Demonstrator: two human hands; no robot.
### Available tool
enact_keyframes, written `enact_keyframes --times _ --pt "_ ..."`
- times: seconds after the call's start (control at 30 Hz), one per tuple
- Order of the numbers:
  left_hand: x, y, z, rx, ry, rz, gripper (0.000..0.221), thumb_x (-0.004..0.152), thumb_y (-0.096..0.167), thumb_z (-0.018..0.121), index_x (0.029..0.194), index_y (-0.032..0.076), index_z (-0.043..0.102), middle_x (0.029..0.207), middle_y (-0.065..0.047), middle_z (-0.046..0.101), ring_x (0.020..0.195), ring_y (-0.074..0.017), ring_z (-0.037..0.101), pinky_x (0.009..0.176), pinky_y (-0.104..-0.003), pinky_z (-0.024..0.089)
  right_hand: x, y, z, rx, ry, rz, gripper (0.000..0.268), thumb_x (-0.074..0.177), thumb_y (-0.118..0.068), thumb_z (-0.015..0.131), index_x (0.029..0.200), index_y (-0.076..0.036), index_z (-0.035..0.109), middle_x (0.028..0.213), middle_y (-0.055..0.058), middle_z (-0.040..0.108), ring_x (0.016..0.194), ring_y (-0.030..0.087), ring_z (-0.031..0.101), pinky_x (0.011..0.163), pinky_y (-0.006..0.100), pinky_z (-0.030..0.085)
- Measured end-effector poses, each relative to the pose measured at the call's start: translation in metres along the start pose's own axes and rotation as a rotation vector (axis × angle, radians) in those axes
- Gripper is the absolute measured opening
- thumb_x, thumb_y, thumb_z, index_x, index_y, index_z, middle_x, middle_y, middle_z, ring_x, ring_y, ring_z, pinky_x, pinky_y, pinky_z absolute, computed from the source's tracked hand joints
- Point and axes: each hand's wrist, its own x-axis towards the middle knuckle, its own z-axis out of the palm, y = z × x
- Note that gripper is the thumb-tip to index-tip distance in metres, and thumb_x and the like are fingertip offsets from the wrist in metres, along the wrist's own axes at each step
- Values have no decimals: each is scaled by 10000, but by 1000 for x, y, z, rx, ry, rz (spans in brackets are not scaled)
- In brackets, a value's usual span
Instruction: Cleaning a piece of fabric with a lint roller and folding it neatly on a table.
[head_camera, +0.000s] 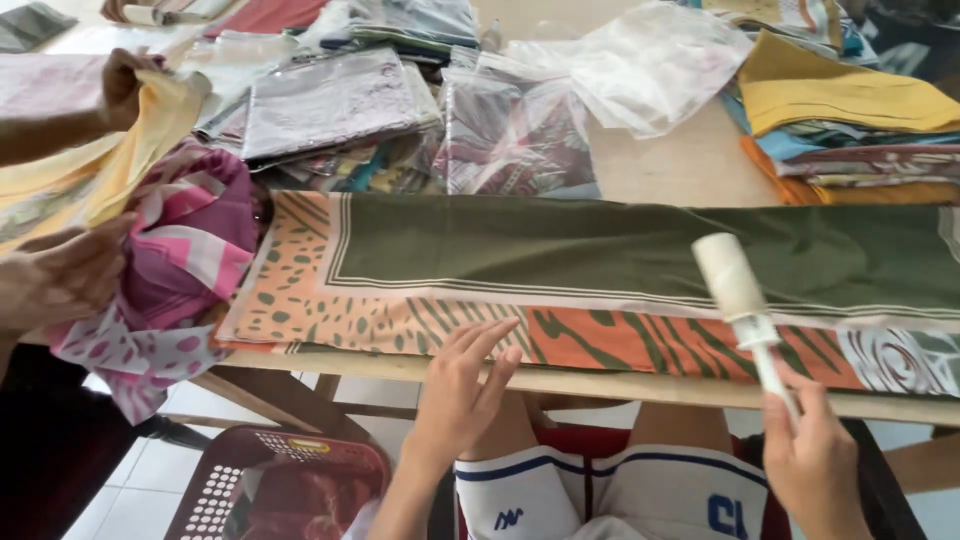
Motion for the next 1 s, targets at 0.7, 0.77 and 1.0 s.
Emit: enact_keyframes --times 0.7,0.77,1.0 --pt "-38 11 13 -281 -350 -204 299 1120 277 471 900 75 458 724 -41 504 619 -192 434 600 -367 334 75 -153 13 1092 304 -370 568 1035 -269 419 1513 23 319 1610 333 348 1449 470 417 1049 582 507" --pt "-38 15 18 -252 -396 -195 308 1109 313 493 942 55 480 748 -82 552 627 -259 483 605 -396 342 54 -158 28 1085 13 -462 674 1016 -439 427 1505 20 360 1591 272 400 1456 383 434 1126 506 444" --pt "-56 -11 18 53 -302 -558 438 1055 437 455 1349 121 536 1185 -181 639 1098 -360 605 941 -483 450 73 -121 48 543 44 -448 566 1037 -263 463 1512 44 435 1522 206 548 1366 308 586 719 272 599"
